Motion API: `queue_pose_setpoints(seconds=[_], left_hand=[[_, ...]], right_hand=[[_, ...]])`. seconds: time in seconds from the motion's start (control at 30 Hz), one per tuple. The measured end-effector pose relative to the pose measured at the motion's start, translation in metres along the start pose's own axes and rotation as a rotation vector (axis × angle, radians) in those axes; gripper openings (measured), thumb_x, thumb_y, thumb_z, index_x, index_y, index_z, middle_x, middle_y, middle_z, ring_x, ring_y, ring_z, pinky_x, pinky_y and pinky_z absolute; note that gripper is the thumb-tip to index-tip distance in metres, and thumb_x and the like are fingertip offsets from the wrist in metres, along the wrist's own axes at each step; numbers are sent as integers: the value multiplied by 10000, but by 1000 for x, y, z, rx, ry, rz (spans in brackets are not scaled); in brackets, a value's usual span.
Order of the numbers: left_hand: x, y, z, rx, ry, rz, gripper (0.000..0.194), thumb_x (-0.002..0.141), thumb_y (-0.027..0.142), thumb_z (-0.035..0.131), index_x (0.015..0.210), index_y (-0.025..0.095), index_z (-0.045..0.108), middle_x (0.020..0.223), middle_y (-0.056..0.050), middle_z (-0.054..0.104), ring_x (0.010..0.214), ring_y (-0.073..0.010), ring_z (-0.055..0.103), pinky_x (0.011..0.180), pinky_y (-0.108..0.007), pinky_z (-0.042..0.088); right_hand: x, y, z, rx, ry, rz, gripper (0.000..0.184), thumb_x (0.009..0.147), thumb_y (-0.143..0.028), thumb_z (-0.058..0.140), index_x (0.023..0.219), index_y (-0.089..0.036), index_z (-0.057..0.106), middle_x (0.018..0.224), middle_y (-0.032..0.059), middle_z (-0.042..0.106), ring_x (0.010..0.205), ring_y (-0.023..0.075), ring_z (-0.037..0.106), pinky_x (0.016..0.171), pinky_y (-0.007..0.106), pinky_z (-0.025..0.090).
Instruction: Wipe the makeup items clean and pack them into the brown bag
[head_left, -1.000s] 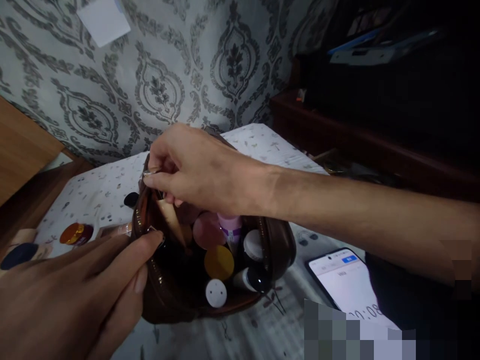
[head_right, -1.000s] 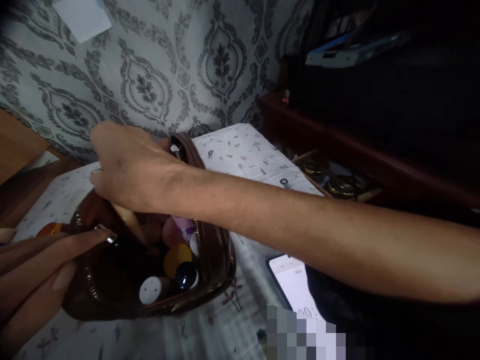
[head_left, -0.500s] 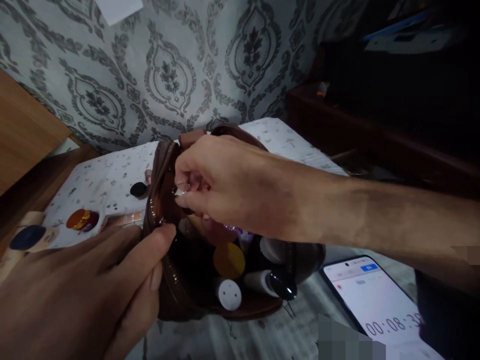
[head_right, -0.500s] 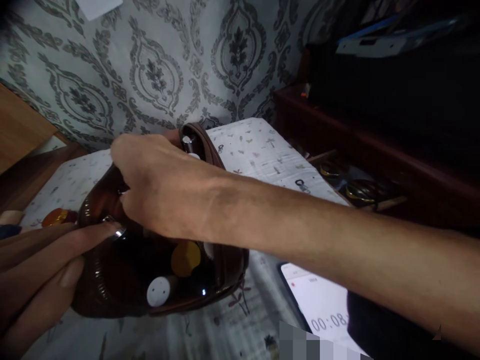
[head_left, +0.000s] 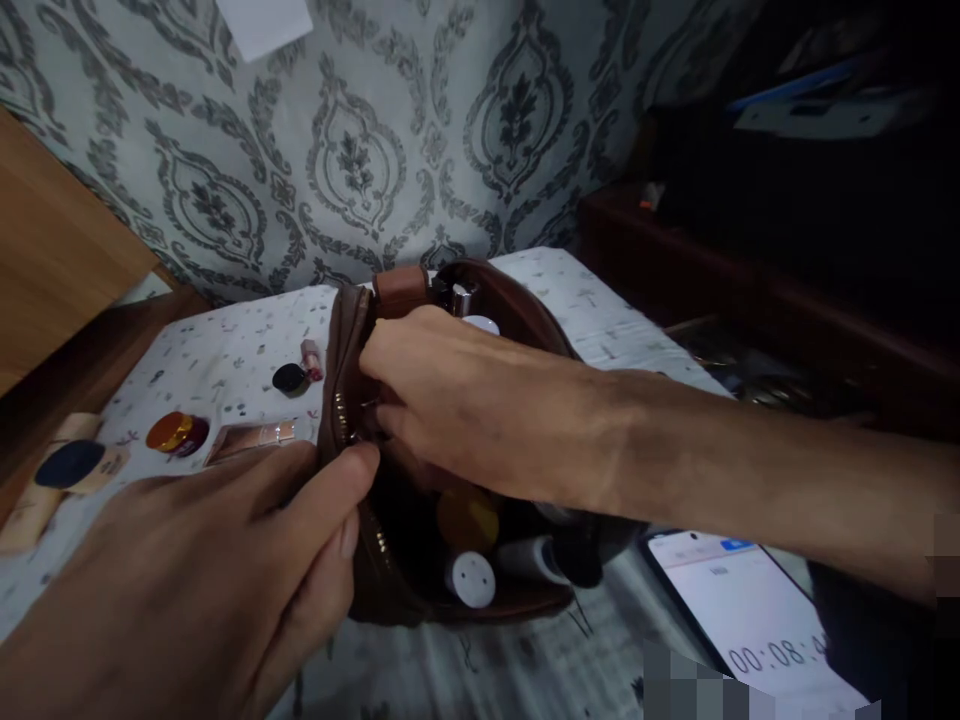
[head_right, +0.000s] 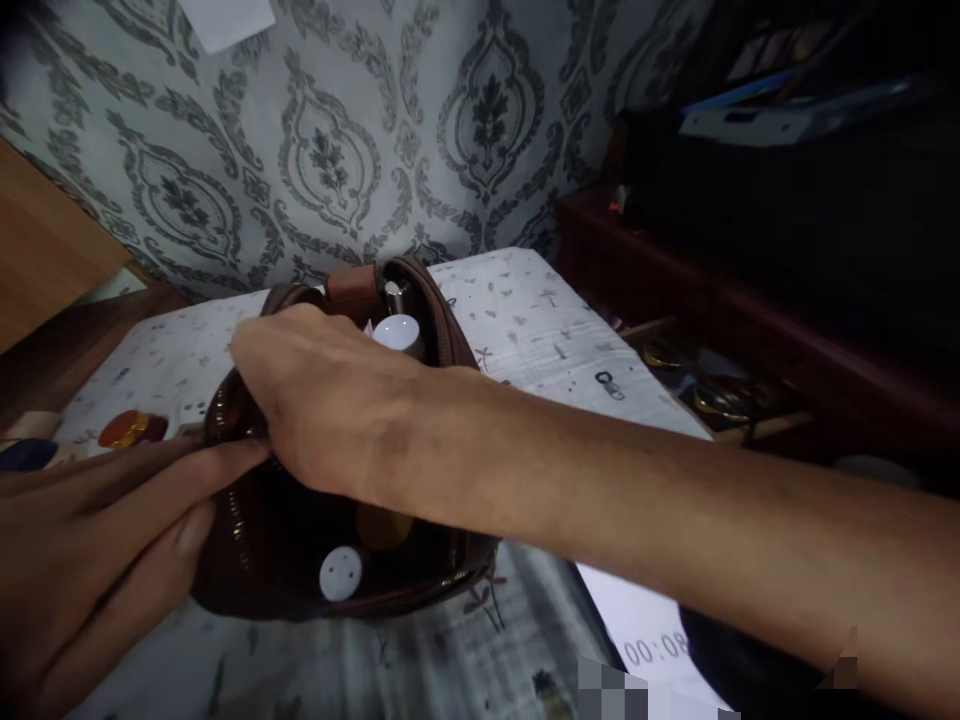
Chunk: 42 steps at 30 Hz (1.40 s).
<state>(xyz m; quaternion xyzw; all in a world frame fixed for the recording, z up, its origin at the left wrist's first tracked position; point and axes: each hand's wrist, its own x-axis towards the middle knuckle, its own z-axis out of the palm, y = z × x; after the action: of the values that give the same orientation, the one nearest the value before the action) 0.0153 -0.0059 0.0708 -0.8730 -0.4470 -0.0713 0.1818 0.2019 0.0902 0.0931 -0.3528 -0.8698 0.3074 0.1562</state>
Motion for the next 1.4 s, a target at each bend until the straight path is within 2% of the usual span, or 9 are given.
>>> queue_pose_setpoints(seconds=[0.23,0.37,0.43,0.53,0.67,0.83,0.93,1.03,1.4], left_hand=[[3,6,0,-75,82,-11,384,1013,248,341,1334,254,552,870,-4,752,688,-180,706,597,-298,515],[0,5,-3,-162,89,-42,431,1033,295,358,1453,255,449,936,-4,774,747,-183,736,670,-293,558],[-5,5,-4,-200,89,-87,457,1040,351,369,1481,236,400,957,-12,776,760,-181,743,672,-278,565],[-17,6,-5,-245,110,-166,462,1049,395,349,1473,215,383,768,29,732,616,-149,709,560,-230,534],[-39,3,1,-226,117,-220,438,1052,431,343,1433,228,418,691,51,696,550,-136,694,496,-202,506],[-71,-7,15,-193,69,-273,428,1030,474,386,1387,256,476,762,23,742,597,-163,721,499,-213,515],[-86,-11,22,-191,40,-324,428,1022,498,389,1371,274,495,854,1,771,659,-178,741,526,-222,529],[-94,-11,25,-199,23,-352,435,1021,522,374,1356,283,515,802,10,751,630,-177,728,543,-225,533],[-87,-7,26,-232,32,-312,399,1021,509,392,1298,272,554,768,29,738,618,-153,724,603,-214,551]], right_hand=[[-7,4,-5,14,13,28,157,843,-98,598,705,-158,641,649,9,620,564,100,528,543,233,366],[-17,8,-13,-31,111,-23,229,873,-102,534,703,-160,675,580,-8,607,525,92,507,540,238,351],[-22,9,-17,-98,198,-21,244,890,-112,517,754,-164,713,632,3,645,565,106,549,565,244,369],[-26,10,-20,-286,278,39,199,887,-117,553,869,-162,746,806,49,713,706,158,632,623,264,398],[-26,10,-17,-537,235,73,113,843,-123,647,907,-156,734,988,103,723,883,231,666,663,285,407],[-20,11,-13,-631,162,40,149,841,-96,637,948,-144,730,967,117,734,883,245,688,671,287,424],[-14,9,-15,-563,176,63,235,832,-56,603,1004,-141,739,974,121,748,913,258,699,685,283,439],[-8,7,-16,-417,197,95,256,834,-52,597,1016,-144,752,967,108,759,891,235,699,691,265,451],[15,8,-4,58,238,50,215,878,-83,585,1025,-127,736,708,8,694,662,130,661,669,224,509]])
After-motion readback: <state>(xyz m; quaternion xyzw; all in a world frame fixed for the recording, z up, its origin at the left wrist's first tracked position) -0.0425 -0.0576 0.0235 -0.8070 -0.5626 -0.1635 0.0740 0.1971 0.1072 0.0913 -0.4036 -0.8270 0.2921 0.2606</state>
